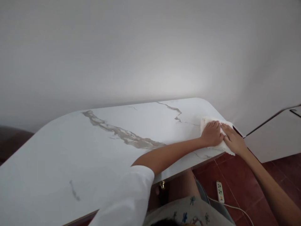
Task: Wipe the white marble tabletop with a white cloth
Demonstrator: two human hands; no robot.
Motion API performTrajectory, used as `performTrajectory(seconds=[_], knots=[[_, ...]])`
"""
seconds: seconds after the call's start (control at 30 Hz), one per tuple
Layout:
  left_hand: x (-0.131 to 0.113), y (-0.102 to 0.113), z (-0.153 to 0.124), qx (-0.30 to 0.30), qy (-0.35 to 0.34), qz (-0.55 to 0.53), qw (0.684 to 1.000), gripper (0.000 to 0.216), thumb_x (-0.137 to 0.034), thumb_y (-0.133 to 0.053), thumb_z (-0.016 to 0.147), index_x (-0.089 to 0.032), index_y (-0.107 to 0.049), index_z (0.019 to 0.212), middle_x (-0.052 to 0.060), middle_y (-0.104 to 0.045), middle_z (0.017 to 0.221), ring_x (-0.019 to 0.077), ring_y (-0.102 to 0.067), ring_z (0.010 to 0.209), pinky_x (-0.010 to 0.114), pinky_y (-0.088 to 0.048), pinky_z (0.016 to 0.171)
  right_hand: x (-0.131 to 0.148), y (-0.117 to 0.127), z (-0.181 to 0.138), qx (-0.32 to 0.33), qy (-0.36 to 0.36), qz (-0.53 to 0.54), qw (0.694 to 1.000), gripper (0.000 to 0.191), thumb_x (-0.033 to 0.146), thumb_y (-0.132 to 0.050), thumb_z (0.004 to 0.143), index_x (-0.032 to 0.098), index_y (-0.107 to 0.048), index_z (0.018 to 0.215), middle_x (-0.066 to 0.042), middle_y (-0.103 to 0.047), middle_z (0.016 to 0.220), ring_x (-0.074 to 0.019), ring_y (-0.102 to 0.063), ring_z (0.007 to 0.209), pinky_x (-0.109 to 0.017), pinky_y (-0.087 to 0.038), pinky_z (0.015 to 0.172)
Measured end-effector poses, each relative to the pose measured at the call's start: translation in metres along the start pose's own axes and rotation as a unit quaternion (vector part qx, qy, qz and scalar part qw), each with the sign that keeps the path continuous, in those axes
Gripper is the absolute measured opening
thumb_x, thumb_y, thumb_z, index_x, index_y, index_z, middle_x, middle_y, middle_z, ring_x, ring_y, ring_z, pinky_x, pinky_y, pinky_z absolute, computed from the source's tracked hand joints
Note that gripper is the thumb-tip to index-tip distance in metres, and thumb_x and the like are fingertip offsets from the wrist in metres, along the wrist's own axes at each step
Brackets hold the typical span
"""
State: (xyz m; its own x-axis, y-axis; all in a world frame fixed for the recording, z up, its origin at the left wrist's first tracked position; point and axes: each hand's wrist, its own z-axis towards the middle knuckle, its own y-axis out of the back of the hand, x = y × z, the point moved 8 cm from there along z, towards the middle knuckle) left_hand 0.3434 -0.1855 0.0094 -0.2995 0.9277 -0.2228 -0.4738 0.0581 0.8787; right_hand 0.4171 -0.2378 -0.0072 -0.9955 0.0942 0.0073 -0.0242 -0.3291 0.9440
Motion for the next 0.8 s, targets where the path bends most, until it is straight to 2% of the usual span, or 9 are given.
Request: performTrajectory(seconds=[0.17,0.3,0.43,0.53,0.63,0.7,0.8], knots=[[0.031,-0.016,0.054,-0.016,-0.018,-0.002,1.000,0.039,-0.025,-0.040,0.085,-0.005,-0.052,0.117,0.015,-0.056,0.121,0.0237,-0.048,0.116,0.035,-0.036,0.102,-0.041,-0.023,0.051,0.006,-0.024,-0.021,0.999,0.054,0.023,-0.030,0.086,0.011,-0.040,0.138,-0.010,-0.043,0.141,-0.0240,-0.037,0.132,-0.042,-0.032,0.109],[0.078,-0.025,0.090,-0.031,-0.001,0.010,0.999,0.035,-0.024,-0.040,0.086,-0.008,-0.053,0.114,0.015,-0.058,0.119,0.0239,-0.050,0.114,0.036,-0.038,0.100,-0.058,-0.049,0.109,0.005,-0.019,-0.016,1.000,0.056,0.022,-0.030,0.084,0.015,-0.040,0.138,-0.009,-0.043,0.142,-0.0240,-0.038,0.131,-0.044,-0.034,0.108],[0.129,-0.030,0.120,-0.036,0.001,0.038,0.999,0.035,-0.023,-0.041,0.085,-0.009,-0.055,0.113,0.013,-0.059,0.119,0.0225,-0.052,0.114,0.035,-0.039,0.100,-0.061,-0.070,0.166,-0.015,-0.006,-0.013,1.000,0.054,0.024,-0.029,0.086,0.016,-0.040,0.138,-0.009,-0.046,0.139,-0.0228,-0.040,0.130,-0.044,-0.036,0.106],[0.163,-0.028,0.132,-0.034,-0.003,0.064,0.997,0.037,-0.022,-0.040,0.085,-0.007,-0.055,0.115,0.013,-0.059,0.121,0.0210,-0.052,0.115,0.033,-0.039,0.101,-0.053,-0.080,0.202,-0.015,0.007,-0.012,1.000,0.053,0.023,-0.028,0.086,0.009,-0.043,0.135,-0.013,-0.046,0.139,-0.0225,-0.040,0.130,-0.041,-0.034,0.107],[0.192,-0.018,0.129,-0.032,0.009,0.090,0.995,0.039,-0.022,-0.039,0.086,-0.004,-0.054,0.117,0.016,-0.058,0.122,0.0214,-0.051,0.117,0.033,-0.038,0.102,-0.032,-0.086,0.230,0.001,0.026,-0.006,1.000,0.053,0.021,-0.029,0.085,0.007,-0.044,0.134,-0.014,-0.045,0.139,-0.0231,-0.039,0.130,-0.041,-0.033,0.107],[0.209,-0.007,0.116,-0.029,0.015,0.101,0.994,0.040,-0.022,-0.039,0.087,-0.002,-0.053,0.119,0.018,-0.056,0.125,0.0220,-0.049,0.119,0.033,-0.036,0.104,-0.010,-0.089,0.243,0.005,0.040,0.000,0.999,0.054,0.021,-0.028,0.085,0.005,-0.044,0.134,-0.015,-0.045,0.139,-0.0244,-0.039,0.131,-0.042,-0.032,0.107],[0.234,0.015,0.079,-0.016,0.030,0.111,0.993,0.041,-0.023,-0.039,0.088,-0.002,-0.051,0.122,0.018,-0.051,0.131,0.0218,-0.045,0.124,0.031,-0.031,0.107,0.039,-0.093,0.254,-0.011,0.071,0.020,0.997,0.054,0.021,-0.028,0.085,0.005,-0.045,0.134,-0.015,-0.045,0.140,-0.0262,-0.037,0.131,-0.042,-0.031,0.107]])
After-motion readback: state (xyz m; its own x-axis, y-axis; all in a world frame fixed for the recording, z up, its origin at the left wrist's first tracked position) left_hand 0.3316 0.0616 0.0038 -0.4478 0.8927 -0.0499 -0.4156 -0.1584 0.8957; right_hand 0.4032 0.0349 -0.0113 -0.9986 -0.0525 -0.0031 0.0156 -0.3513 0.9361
